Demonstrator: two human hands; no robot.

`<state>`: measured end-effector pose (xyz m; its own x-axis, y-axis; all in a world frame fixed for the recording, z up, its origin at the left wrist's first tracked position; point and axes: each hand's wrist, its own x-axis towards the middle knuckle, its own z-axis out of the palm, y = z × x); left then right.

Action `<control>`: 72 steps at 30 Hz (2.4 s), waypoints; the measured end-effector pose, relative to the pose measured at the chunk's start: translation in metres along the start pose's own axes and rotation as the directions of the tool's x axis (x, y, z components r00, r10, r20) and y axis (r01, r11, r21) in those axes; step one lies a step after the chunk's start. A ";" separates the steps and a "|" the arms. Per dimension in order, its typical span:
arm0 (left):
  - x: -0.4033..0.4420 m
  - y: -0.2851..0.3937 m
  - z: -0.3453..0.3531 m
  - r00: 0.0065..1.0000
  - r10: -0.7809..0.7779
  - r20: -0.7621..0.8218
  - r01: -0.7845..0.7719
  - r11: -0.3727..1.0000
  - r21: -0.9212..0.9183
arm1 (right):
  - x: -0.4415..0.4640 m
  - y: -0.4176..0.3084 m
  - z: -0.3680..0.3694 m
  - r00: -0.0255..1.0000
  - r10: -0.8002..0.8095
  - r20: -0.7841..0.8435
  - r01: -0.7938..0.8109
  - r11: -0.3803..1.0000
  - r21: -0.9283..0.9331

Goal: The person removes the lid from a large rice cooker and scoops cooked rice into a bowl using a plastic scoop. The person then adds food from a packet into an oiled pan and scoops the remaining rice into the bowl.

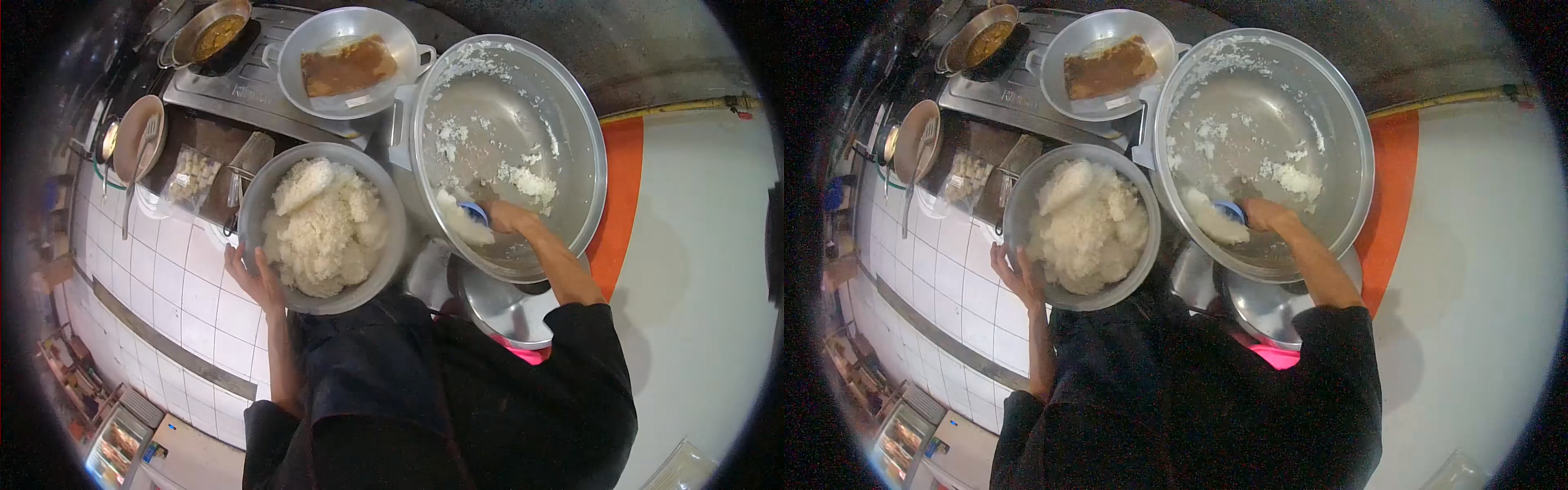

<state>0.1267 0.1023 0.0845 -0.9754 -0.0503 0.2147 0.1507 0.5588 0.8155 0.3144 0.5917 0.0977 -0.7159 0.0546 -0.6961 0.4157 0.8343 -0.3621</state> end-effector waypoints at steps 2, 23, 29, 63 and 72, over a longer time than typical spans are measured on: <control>0.003 0.005 -0.002 1.000 0.013 0.022 -0.013 1.000 0.005 | 0.005 -0.025 -0.026 0.996 -0.051 0.067 0.050 0.999 0.018; -0.001 -0.002 -0.013 0.993 -0.064 -0.103 0.050 0.989 -0.136 | -0.063 -0.289 -0.077 0.974 0.074 -0.215 -0.037 0.984 0.175; -0.001 -0.005 -0.011 0.993 -0.065 -0.100 0.046 0.981 -0.188 | 0.025 -0.335 0.025 0.958 -0.035 -0.285 0.064 0.994 0.094; -0.001 0.015 -0.006 0.998 -0.055 0.044 0.058 0.996 -0.069 | -0.040 0.058 -0.077 0.569 0.768 0.292 -0.692 0.640 -0.335; -0.001 0.003 -0.008 1.000 -0.020 0.002 0.020 0.997 -0.077 | 0.004 -0.069 -0.060 0.929 -0.014 0.369 -0.299 0.557 0.775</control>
<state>0.1294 0.0978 0.0910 -0.9785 -0.0601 0.1971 0.1427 0.4925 0.8586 0.2500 0.5674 0.1570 -0.4642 -0.1638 -0.8705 0.8803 0.0236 -0.4738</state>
